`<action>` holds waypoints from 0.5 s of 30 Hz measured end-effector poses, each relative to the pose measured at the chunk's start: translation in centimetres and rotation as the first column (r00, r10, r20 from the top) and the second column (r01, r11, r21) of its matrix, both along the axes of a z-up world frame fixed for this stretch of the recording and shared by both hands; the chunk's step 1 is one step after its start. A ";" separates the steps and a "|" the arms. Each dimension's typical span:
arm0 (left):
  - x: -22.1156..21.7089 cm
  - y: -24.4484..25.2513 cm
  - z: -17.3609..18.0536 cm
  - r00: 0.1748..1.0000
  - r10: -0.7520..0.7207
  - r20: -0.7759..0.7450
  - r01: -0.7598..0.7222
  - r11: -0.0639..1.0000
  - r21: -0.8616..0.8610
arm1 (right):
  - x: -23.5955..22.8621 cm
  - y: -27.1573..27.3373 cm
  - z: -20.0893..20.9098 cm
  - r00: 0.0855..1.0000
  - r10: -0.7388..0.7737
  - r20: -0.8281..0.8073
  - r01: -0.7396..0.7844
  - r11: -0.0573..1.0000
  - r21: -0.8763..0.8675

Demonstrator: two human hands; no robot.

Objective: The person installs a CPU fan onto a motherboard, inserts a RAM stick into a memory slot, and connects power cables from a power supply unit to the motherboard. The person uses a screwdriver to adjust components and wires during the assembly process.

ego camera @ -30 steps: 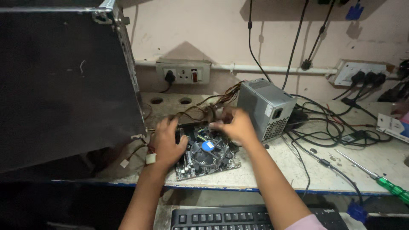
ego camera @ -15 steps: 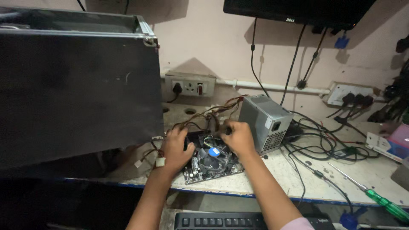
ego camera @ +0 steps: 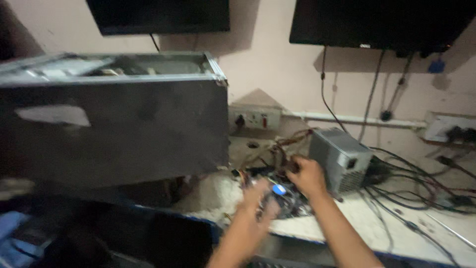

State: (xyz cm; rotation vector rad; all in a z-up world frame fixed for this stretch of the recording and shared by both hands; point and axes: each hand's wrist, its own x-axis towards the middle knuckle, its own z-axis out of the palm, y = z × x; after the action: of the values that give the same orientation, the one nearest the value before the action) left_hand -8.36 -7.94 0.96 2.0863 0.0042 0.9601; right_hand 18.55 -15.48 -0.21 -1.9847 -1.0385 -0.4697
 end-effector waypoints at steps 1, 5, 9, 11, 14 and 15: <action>-2.3 -1.3 1.2 0.991 -0.102 -0.082 0.103 0.995 0.014 | 0.1 0.4 0.2 1.000 -0.025 -0.002 0.025 1.000 -0.016; -6.5 -1.0 6.7 0.567 0.510 0.647 -0.813 0.474 0.339 | -0.1 -0.2 -0.2 0.994 -0.018 0.108 0.018 1.000 0.006; -4.8 4.0 10.7 0.480 0.712 0.513 -0.865 0.286 0.412 | -1.2 -0.8 0.9 0.997 -0.019 0.069 0.022 0.999 -0.036; -4.4 5.7 11.0 0.439 0.742 0.506 -0.865 0.196 0.462 | -1.5 -0.7 1.7 0.999 0.021 0.035 -0.021 1.000 0.012; -4.4 7.1 10.0 0.407 0.765 0.498 -0.870 0.160 0.466 | -1.5 -1.2 1.6 0.998 0.070 0.004 -0.070 0.994 0.089; -4.2 8.0 9.8 0.406 0.760 0.508 -0.878 0.170 0.447 | -1.2 -1.1 1.4 0.997 0.074 0.030 -0.076 0.992 0.097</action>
State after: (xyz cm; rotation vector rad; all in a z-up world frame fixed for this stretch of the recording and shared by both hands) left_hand -12.52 0.06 10.79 2.6560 0.9974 2.0776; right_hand 17.37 -16.59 1.17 -1.8507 -1.0818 -0.4980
